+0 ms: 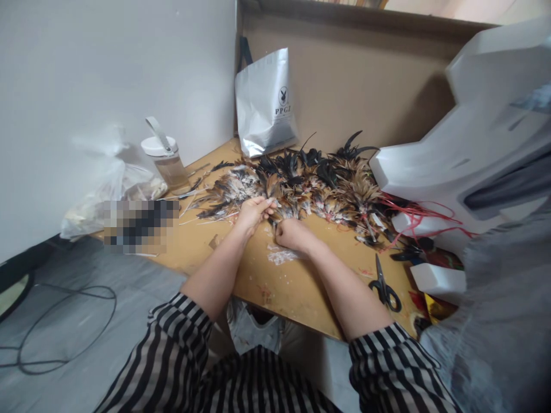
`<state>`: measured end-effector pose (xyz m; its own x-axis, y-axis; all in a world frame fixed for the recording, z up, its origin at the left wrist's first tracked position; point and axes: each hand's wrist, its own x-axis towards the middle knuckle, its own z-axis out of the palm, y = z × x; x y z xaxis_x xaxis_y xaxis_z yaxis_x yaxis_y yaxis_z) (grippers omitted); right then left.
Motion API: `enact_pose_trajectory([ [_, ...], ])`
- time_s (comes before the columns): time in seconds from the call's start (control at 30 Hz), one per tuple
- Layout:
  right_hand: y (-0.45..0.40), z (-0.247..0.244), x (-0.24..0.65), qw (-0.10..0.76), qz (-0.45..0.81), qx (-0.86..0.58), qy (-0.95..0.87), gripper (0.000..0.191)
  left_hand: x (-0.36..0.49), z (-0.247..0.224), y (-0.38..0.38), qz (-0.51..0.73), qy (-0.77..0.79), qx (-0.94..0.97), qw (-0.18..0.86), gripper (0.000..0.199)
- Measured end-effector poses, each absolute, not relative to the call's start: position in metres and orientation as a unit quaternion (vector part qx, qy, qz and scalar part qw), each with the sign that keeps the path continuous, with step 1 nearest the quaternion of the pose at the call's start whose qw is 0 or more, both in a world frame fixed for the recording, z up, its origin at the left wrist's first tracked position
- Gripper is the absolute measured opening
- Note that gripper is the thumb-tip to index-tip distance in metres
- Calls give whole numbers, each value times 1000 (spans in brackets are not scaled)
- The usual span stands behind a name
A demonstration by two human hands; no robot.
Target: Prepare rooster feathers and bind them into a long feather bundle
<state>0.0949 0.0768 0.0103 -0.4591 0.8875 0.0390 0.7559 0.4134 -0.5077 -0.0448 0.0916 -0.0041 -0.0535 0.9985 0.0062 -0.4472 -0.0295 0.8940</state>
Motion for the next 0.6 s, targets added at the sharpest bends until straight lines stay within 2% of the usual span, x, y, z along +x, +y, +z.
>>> enact_pose_trajectory([
  [0.2, 95, 23, 122, 159, 436, -401, -790, 9, -47, -3, 91, 595, 366, 372, 611, 23],
  [0.37, 102, 31, 140, 152, 582, -357, -715, 18, -48, -3, 87, 566, 313, 380, 661, 21],
  [0.6, 104, 24, 144, 170, 667, -269, -674, 17, -45, -2, 81, 496, 305, 414, 700, 17],
])
